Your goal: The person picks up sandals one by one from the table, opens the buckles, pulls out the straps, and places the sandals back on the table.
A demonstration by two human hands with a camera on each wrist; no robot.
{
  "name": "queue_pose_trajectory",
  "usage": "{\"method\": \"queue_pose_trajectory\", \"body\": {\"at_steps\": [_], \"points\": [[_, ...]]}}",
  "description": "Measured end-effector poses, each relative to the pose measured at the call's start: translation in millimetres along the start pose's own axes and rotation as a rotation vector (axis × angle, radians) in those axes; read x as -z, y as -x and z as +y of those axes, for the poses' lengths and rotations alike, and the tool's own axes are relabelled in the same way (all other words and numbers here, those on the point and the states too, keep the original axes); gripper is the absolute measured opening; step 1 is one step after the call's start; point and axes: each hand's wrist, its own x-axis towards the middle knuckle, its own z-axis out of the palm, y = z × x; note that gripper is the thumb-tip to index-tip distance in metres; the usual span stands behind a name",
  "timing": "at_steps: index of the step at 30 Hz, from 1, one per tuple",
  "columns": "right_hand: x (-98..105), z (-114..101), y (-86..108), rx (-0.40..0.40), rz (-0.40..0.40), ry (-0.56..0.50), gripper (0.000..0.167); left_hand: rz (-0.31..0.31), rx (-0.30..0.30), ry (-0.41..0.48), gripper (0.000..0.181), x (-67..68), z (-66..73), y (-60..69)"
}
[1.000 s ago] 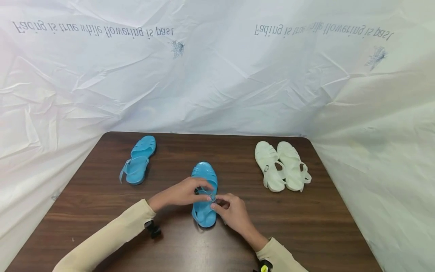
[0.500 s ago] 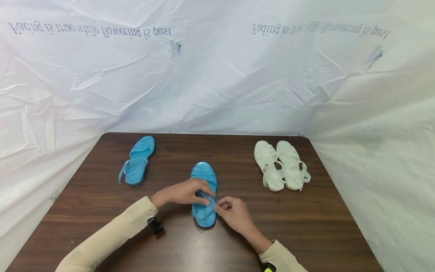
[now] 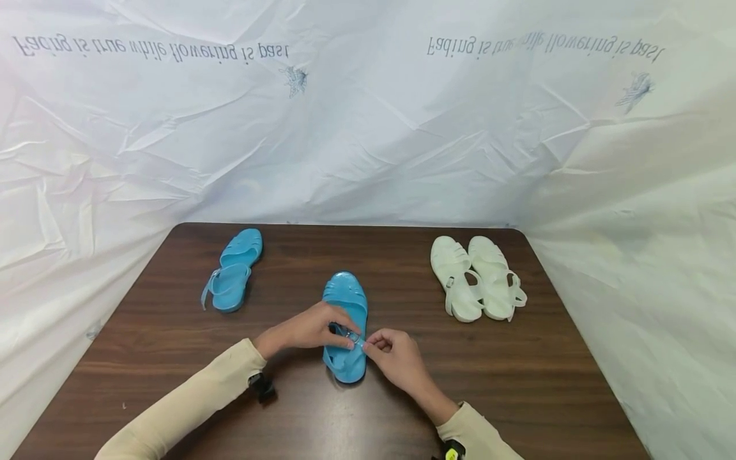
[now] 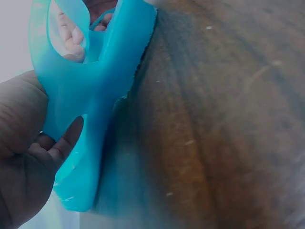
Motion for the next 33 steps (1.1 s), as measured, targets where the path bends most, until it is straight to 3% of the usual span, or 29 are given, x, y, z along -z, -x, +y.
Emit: {"method": "queue_pose_trajectory", "body": {"at_steps": [6,15,25,33], "points": [[-1.1,-0.9,-1.6,0.019,0.019,-0.015,0.008,0.011,0.001,0.099,0.027,-4.3,-4.0,1.1],[-3.5,-4.1,-7.5,0.038,0.047,0.001,0.006,0.05,0.015,0.152,0.026,-8.1,-10.3,0.9],[3.7,-1.0,-3.0,-0.053,-0.038,-0.078,0.011,0.09,0.057,0.21,0.025,-13.3,-13.6,4.2],[-1.5,-3.7,-5.8,0.019,0.0,-0.069,0.008,0.141,0.089,0.243,0.026,-15.2,-13.2,5.1]]}}
